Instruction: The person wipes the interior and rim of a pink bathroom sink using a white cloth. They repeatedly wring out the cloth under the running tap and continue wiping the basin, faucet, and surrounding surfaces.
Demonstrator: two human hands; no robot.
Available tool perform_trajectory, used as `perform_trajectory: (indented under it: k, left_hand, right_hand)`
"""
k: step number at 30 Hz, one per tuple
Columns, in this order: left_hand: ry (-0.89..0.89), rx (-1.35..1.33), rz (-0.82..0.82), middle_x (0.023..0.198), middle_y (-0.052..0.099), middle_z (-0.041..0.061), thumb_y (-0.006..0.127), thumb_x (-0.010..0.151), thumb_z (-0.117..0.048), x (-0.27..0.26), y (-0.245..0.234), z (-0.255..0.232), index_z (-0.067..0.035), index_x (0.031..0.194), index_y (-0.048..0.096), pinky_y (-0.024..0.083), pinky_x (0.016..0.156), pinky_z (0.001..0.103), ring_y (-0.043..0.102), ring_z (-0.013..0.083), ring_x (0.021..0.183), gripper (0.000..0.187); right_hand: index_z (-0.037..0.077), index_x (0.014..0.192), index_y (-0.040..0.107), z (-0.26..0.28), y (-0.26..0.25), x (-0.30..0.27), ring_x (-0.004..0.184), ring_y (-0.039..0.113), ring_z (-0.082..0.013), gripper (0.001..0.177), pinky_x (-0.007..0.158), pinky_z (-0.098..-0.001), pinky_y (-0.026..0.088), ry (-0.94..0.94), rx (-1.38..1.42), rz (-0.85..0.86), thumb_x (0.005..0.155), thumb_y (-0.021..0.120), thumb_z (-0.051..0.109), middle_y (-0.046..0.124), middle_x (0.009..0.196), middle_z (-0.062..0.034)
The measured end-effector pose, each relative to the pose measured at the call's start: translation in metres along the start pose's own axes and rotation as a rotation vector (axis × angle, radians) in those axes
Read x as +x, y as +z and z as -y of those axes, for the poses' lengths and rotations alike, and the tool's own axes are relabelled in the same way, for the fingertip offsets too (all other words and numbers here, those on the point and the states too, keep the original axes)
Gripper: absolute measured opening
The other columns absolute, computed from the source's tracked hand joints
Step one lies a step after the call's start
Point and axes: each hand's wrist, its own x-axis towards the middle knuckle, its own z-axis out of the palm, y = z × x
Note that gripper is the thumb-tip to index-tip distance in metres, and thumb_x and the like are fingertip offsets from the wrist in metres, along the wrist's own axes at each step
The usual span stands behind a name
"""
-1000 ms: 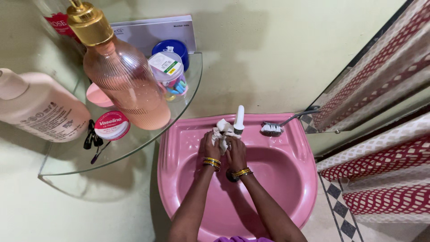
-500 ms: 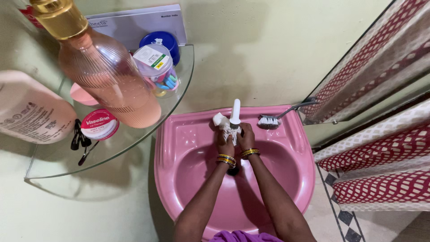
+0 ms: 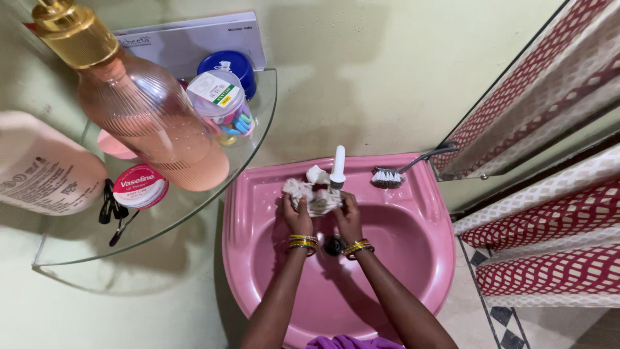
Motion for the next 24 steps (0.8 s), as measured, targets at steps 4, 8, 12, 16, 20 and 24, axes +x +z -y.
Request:
perform_trajectory:
  k: [4, 8, 12, 16, 20, 24]
  left_hand:
    - [0.116, -0.192, 0.176, 0.155, 0.049, 0.014, 0.057, 0.103, -0.014, 0.042, 0.012, -0.023, 0.0, 0.15, 0.045, 0.046, 0.107, 0.033, 0.053, 0.0232, 0.134, 0.05]
    - [0.256, 0.372, 0.416, 0.152, 0.059, 0.014, 0.053, 0.106, -0.015, 0.069, 0.014, -0.046, -0.003, 0.144, 0.06, 0.043, 0.117, 0.04, 0.054, 0.0324, 0.142, 0.04]
    - [0.313, 0.468, 0.352, 0.151, 0.057, 0.013, 0.056, 0.1, -0.016, 0.063, 0.016, -0.051, -0.003, 0.143, 0.058, 0.042, 0.117, 0.041, 0.052, 0.0346, 0.141, 0.044]
    - [0.392, 0.628, 0.279, 0.151, 0.05, 0.019, 0.063, 0.094, -0.014, 0.027, -0.002, -0.033, 0.0, 0.149, 0.048, 0.041, 0.107, 0.044, 0.044, 0.0427, 0.138, 0.059]
    - [0.468, 0.67, 0.233, 0.142, 0.061, 0.015, 0.069, 0.083, -0.001, 0.012, -0.013, -0.015, -0.007, 0.139, 0.06, 0.046, 0.109, 0.046, 0.058, 0.038, 0.127, 0.057]
    - [0.256, 0.369, 0.005, 0.131, 0.061, 0.015, 0.076, 0.082, -0.001, 0.003, -0.009, -0.016, -0.007, 0.125, 0.063, 0.049, 0.108, 0.046, 0.06, 0.0368, 0.123, 0.045]
  right_hand:
    - [-0.001, 0.155, 0.037, 0.042, 0.034, 0.025, 0.139, 0.042, -0.0461, 0.081, 0.11, -0.0493, 0.044, -0.44, -0.44, 0.098, 0.078, 0.061, -0.008, 0.035, 0.156, -0.028]
    - [-0.005, 0.16, 0.019, 0.031, 0.042, 0.039, 0.146, 0.032, -0.0487, 0.088, 0.116, -0.0522, 0.038, -0.376, -0.574, 0.246, 0.086, 0.066, 0.002, 0.018, 0.166, -0.031]
    - [-0.004, 0.158, 0.023, 0.008, 0.036, 0.016, 0.149, 0.026, -0.0464, 0.09, 0.119, -0.0546, 0.028, -0.415, -0.901, 0.324, 0.082, 0.07, 0.011, 0.02, 0.165, -0.0305]
    - [-0.004, 0.153, 0.024, 0.0, 0.031, -0.001, 0.144, 0.029, -0.0433, 0.089, 0.117, -0.0581, 0.022, -0.339, -1.021, 0.429, 0.079, 0.07, 0.015, 0.028, 0.157, -0.0242]
    - [0.001, 0.146, 0.048, -0.008, 0.021, 0.001, 0.135, 0.045, -0.0412, 0.07, 0.116, -0.0522, 0.034, -0.411, -0.809, 0.273, 0.078, 0.068, 0.006, 0.048, 0.147, -0.0189]
    - [0.012, 0.109, 0.069, -0.016, -0.013, 0.02, 0.114, 0.063, -0.0321, 0.032, 0.1, -0.0431, 0.053, -0.185, -0.714, 0.101, 0.082, 0.065, -0.006, 0.065, 0.115, -0.0082]
